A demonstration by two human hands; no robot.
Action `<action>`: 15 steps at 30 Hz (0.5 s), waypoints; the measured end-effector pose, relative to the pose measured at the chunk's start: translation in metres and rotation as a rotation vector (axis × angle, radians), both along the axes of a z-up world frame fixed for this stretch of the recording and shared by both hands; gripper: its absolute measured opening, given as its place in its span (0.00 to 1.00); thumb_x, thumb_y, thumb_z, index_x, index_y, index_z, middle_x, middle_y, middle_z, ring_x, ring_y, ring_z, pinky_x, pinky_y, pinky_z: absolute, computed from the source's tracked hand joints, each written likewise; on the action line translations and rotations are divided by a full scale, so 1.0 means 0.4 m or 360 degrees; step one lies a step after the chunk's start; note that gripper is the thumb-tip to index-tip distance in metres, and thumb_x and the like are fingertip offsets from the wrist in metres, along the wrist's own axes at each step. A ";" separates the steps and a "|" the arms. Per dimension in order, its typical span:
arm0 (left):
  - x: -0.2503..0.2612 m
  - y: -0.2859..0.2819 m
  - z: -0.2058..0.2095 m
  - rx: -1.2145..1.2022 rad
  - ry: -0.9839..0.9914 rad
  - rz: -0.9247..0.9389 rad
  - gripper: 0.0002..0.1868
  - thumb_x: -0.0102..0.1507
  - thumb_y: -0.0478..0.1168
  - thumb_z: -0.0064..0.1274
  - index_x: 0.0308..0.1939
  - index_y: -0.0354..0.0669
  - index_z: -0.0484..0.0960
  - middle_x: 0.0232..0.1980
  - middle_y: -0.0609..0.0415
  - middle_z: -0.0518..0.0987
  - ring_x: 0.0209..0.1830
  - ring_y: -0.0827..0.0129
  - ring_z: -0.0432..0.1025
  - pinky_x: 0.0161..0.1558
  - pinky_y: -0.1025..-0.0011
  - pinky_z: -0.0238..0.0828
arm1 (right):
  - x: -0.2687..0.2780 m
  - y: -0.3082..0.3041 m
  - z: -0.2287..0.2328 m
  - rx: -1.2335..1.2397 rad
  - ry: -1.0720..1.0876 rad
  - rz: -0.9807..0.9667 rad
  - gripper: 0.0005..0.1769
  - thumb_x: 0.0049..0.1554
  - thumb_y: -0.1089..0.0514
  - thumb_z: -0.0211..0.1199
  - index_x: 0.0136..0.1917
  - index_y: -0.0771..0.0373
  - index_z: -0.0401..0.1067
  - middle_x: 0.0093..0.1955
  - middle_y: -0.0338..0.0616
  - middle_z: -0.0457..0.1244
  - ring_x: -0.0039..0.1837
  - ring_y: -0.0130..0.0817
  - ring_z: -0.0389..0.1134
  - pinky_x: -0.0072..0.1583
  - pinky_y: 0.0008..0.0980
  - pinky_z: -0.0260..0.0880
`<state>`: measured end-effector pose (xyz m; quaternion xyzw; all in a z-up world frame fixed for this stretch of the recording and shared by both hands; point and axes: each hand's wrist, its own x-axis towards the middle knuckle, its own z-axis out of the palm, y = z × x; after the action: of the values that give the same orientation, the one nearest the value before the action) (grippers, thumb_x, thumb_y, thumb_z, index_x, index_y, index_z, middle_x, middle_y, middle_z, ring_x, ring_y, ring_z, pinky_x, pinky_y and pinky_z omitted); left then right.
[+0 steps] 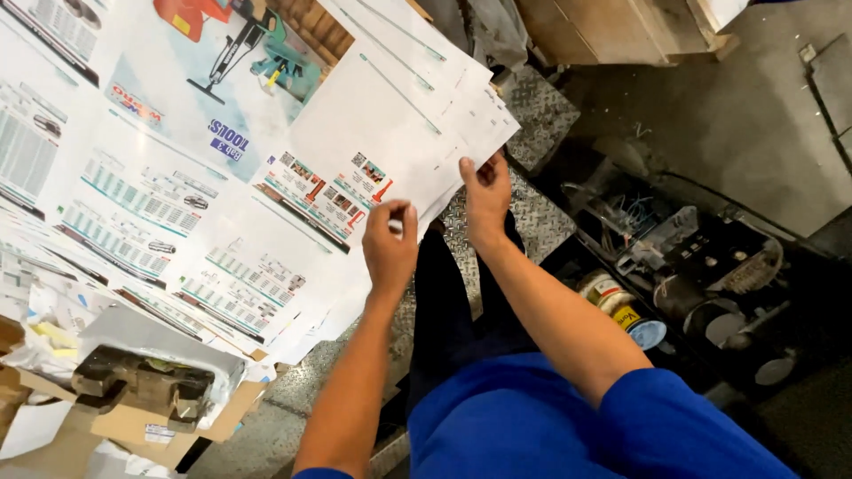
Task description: Operating a printing machine and sorting through stacks of printed paper sheets to align them for the next stage.
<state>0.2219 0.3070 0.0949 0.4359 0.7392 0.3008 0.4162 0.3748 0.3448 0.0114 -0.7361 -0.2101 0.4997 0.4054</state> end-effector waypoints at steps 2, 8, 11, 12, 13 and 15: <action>0.030 0.114 0.007 0.0126 0.0086 -0.0097 0.09 0.68 0.40 0.57 0.48 0.40 0.81 0.46 0.54 0.80 0.44 0.67 0.77 0.41 0.70 0.74 | 0.039 0.094 0.035 0.0123 0.0363 -0.0178 0.35 0.58 0.56 0.68 0.74 0.64 0.60 0.64 0.49 0.64 0.65 0.35 0.66 0.65 0.33 0.70; 0.114 0.271 0.068 0.0490 0.0233 -0.0335 0.26 0.62 0.45 0.63 0.58 0.35 0.74 0.54 0.44 0.74 0.52 0.54 0.74 0.48 0.63 0.74 | 0.153 0.160 0.014 -0.0045 0.1309 0.0119 0.23 0.67 0.53 0.62 0.67 0.72 0.69 0.59 0.49 0.69 0.57 0.36 0.72 0.57 0.36 0.75; 0.111 0.274 0.056 0.0440 0.0295 -0.0226 0.28 0.62 0.46 0.63 0.59 0.33 0.74 0.53 0.42 0.76 0.51 0.53 0.75 0.49 0.62 0.74 | 0.139 0.159 0.048 -0.0145 0.1558 0.0209 0.21 0.66 0.55 0.61 0.67 0.71 0.68 0.60 0.47 0.68 0.58 0.34 0.73 0.59 0.35 0.77; 0.094 0.254 0.030 0.0424 0.0308 -0.0215 0.28 0.62 0.46 0.63 0.59 0.33 0.74 0.53 0.42 0.76 0.51 0.53 0.75 0.49 0.62 0.74 | 0.137 0.155 0.056 -0.0164 0.1571 0.0217 0.21 0.66 0.55 0.61 0.67 0.71 0.68 0.60 0.47 0.68 0.58 0.34 0.73 0.59 0.35 0.77; 0.076 0.249 0.000 0.0295 0.0309 -0.0055 0.24 0.65 0.44 0.62 0.59 0.33 0.76 0.52 0.42 0.79 0.50 0.54 0.77 0.50 0.63 0.76 | 0.134 0.168 0.060 -0.0189 0.1520 0.0161 0.22 0.66 0.56 0.60 0.67 0.72 0.67 0.60 0.49 0.69 0.58 0.35 0.74 0.60 0.36 0.78; 0.031 0.244 -0.012 0.0157 0.0312 0.0110 0.20 0.68 0.42 0.60 0.59 0.33 0.78 0.51 0.42 0.82 0.49 0.56 0.79 0.51 0.64 0.77 | 0.142 0.182 0.060 -0.0225 0.1474 0.0109 0.22 0.65 0.57 0.60 0.67 0.73 0.67 0.60 0.51 0.69 0.58 0.37 0.74 0.61 0.38 0.79</action>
<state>0.2342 0.4046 0.0899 0.4575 0.7751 0.3069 0.3094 0.4315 0.4178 0.0355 -0.4541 0.0033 0.8017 0.3886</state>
